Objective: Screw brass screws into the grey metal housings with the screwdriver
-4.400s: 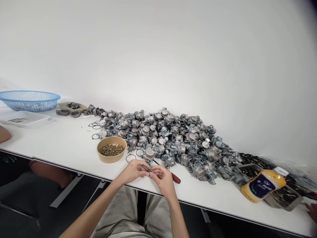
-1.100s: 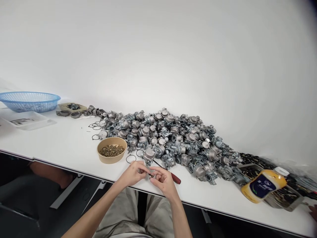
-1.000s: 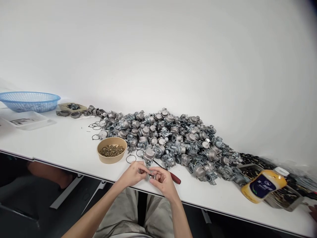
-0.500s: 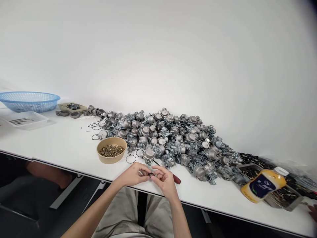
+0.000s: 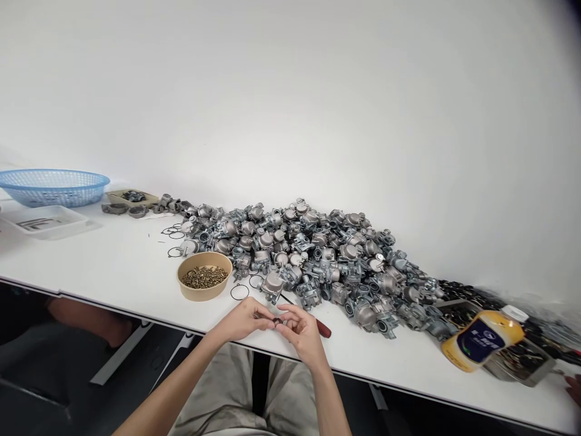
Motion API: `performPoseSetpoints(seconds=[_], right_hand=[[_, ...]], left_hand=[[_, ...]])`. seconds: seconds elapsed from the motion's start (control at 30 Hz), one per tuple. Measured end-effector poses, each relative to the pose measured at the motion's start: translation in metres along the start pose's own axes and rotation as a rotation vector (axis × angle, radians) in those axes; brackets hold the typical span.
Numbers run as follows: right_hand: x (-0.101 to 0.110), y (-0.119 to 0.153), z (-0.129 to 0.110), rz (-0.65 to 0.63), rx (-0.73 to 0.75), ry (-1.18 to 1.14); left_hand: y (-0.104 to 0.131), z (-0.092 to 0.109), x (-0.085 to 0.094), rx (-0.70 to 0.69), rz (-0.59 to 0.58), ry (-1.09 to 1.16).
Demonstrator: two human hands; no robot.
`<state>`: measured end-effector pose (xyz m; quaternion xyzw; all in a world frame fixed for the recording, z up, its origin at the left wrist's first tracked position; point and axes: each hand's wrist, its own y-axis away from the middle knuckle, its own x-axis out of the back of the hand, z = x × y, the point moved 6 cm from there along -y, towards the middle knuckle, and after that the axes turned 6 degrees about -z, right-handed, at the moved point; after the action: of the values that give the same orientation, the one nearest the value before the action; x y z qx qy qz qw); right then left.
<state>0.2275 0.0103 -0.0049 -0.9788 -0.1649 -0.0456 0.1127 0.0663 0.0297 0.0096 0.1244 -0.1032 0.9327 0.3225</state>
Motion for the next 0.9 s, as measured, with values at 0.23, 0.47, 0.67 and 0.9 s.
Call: performPoseSetpoints(seconds=[0.23, 0.47, 0.67, 0.9], right_hand=[[0.0, -0.001, -0.001, -0.02, 0.004, -0.077], [0.001, 0.003, -0.002, 0.007, 0.004, -0.114], [-0.004, 0.006, -0.005, 0.004, -0.032, -0.145], [-0.003, 0.006, -0.001, 0.002, -0.083, -0.131]], left_hand=[[-0.001, -0.002, -0.001, 0.009, 0.021, 0.013], [0.002, 0.007, -0.008, -0.003, 0.006, 0.0], [0.0, 0.009, -0.012, -0.019, -0.029, -0.052], [-0.001, 0.005, -0.011, 0.001, 0.009, -0.062]])
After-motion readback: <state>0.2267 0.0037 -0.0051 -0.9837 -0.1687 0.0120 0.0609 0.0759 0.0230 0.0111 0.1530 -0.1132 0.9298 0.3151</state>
